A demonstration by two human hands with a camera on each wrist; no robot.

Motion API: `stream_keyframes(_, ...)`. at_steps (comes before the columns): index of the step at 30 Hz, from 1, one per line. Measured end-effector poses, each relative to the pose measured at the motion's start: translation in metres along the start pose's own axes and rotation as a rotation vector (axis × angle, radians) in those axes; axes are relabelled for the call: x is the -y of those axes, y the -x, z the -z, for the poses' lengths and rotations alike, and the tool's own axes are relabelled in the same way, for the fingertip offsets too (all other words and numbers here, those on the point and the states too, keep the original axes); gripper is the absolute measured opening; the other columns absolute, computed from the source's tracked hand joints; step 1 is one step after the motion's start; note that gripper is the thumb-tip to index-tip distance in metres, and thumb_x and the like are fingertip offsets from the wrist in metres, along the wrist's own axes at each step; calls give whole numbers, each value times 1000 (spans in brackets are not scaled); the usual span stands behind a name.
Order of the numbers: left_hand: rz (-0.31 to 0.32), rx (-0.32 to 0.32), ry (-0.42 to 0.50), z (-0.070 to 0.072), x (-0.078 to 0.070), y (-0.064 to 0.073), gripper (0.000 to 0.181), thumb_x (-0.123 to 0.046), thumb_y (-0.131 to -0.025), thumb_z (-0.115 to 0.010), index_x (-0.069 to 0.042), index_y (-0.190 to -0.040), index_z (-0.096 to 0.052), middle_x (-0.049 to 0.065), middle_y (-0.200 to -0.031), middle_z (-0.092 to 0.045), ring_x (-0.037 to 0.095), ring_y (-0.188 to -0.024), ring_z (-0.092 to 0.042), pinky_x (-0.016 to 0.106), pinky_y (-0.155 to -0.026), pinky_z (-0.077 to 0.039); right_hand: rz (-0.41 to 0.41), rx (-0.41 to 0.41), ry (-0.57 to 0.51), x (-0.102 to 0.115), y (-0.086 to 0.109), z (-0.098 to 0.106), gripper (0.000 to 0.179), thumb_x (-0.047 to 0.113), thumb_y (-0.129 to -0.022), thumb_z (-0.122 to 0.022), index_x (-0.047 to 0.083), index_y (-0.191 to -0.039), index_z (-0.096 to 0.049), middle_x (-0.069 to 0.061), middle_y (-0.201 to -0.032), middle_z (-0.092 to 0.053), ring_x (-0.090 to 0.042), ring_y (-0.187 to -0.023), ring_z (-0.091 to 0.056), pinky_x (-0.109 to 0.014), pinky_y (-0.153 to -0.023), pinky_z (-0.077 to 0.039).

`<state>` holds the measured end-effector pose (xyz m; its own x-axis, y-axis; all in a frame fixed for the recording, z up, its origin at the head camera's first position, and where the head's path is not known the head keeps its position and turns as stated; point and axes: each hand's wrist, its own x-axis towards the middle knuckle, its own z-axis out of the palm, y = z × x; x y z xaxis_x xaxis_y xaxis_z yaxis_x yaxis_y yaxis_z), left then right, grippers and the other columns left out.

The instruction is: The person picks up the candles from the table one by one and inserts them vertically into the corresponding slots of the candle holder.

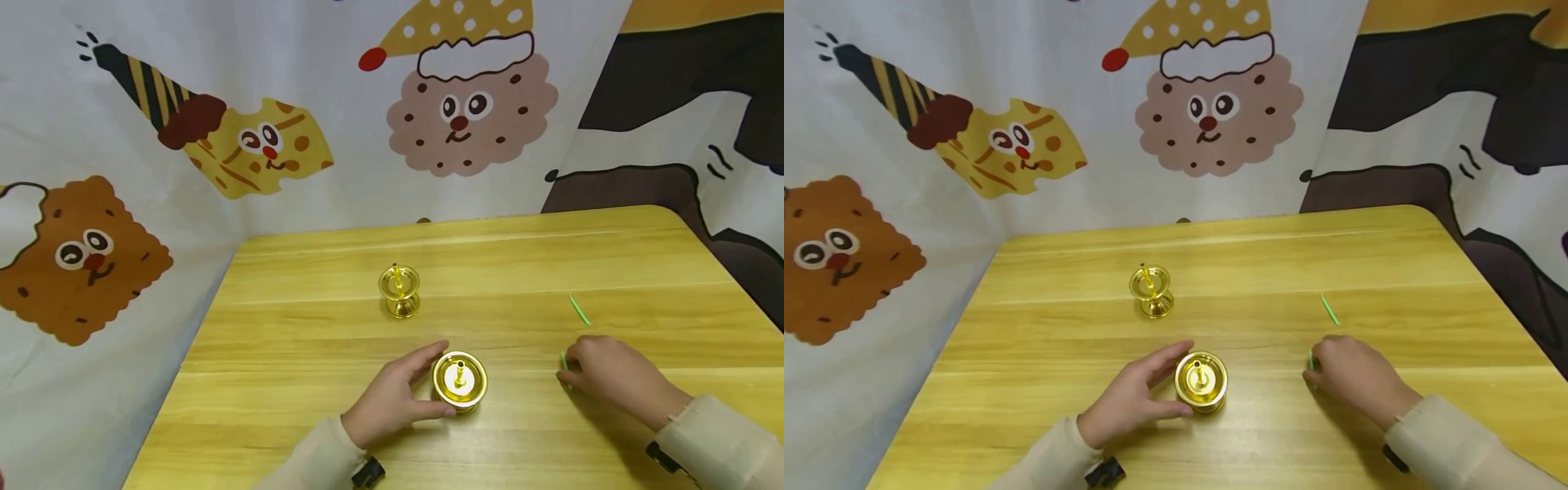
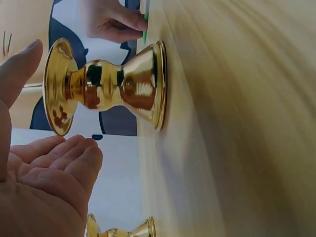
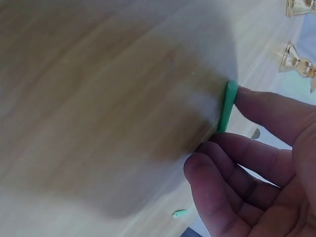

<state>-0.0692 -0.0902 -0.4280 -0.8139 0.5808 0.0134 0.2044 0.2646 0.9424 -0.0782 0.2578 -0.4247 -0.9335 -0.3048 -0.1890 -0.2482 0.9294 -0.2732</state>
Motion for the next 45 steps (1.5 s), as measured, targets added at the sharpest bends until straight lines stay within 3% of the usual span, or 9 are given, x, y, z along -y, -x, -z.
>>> stream_keyframes(12, 19, -2, 19, -9, 5, -3, 92, -19, -76, -90, -8, -153, -41, 7, -149, -50, 14, -137, -45, 25, -113, -37, 109, -21, 20, 12, -9, -1, 36, 12, -86, -79, 22, -61, -55, 11, -63, -49, -6, -58, -38, -25, -53, -35)
stream_keyframes(19, 14, 3, 42, -11, 9, -4, 88, -22, -77, -89, -9, -151, -44, -2, -145, -53, 11, -134, -48, 25, -112, -39, 69, 1, 18, 17, -10, -1, 43, 13, -88, -77, 20, -59, -46, 8, -58, -41, -6, -54, -35, -23, -51, -32)
stream_keyframes(25, -10, 30, 89, -12, 14, -8, 83, -20, -79, -88, -9, -149, -45, -4, -141, -56, 10, -130, -52, 23, -110, -41, 15, 26, -23, 15, -8, -4, 36, 13, -87, -75, 18, -63, -49, 6, -58, -42, -7, -54, -37, -24, -50, -30)
stream_keyframes(32, 2, 39, 25, -11, 16, -8, 82, -25, -80, -88, -13, -149, -46, -5, -140, -57, 11, -126, -56, 26, -107, -44, -18, 5, -50, 14, -3, -10, 22, 12, -83, -73, 19, -70, -56, 9, -64, -49, -9, -58, -41, -27, -51, -34)
stream_keyframes(37, 4, 38, -34, -8, 13, -8, 82, -28, -80, -87, -14, -149, -47, -4, -142, -56, 10, -126, -55, 27, -107, -44, -29, -48, -80, 17, 3, -7, 15, 12, -84, -72, 19, -76, -61, 11, -68, -53, -7, -60, -43, -26, -53, -38)
stream_keyframes(45, -19, 34, -68, -5, 10, -8, 82, -27, -80, -87, -13, -149, -46, -4, -142, -55, 8, -127, -53, 28, -108, -44, 64, -199, -108, 37, 12, 3, 20, 11, -85, -75, 22, -80, -60, 18, -66, -48, 2, -56, -39, -21, -50, -38)
